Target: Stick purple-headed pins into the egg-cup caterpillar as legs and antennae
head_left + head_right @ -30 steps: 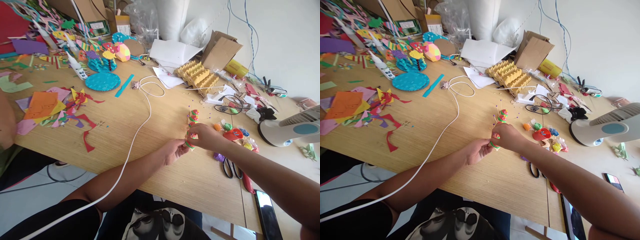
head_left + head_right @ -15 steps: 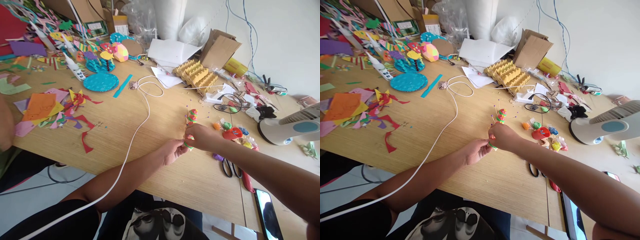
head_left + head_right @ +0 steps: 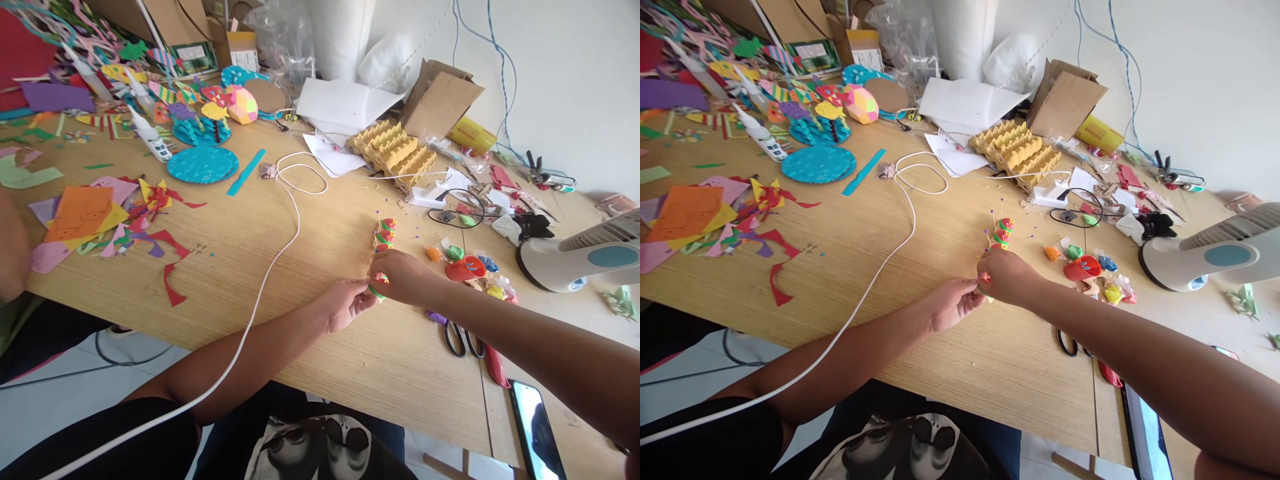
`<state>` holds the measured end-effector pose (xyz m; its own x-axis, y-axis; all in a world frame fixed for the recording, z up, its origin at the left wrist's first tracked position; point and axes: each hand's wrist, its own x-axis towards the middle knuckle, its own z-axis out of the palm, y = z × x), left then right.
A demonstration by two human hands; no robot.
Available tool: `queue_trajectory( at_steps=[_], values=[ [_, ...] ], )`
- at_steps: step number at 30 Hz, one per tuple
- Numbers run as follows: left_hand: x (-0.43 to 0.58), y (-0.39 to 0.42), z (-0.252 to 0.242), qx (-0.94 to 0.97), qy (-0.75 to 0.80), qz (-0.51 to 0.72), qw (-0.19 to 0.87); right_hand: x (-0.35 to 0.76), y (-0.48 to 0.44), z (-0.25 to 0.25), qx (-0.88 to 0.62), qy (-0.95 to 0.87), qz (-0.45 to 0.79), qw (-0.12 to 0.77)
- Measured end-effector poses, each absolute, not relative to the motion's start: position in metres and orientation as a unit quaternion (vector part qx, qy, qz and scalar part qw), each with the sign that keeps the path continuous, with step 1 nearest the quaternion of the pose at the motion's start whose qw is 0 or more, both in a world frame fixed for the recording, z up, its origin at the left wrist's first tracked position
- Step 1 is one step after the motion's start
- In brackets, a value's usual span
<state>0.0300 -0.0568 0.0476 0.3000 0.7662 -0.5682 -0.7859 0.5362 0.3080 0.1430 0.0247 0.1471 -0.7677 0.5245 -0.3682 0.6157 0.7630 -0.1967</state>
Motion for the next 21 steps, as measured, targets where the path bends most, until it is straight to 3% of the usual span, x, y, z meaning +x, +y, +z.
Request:
queue_trajectory(
  at_steps=[21],
  values=[
    [0.028, -0.056, 0.044, 0.001, 0.336, 0.476, 0.813, 0.159, 0.027, 0.156, 0.357, 0.907, -0.220, 0.046]
  ],
)
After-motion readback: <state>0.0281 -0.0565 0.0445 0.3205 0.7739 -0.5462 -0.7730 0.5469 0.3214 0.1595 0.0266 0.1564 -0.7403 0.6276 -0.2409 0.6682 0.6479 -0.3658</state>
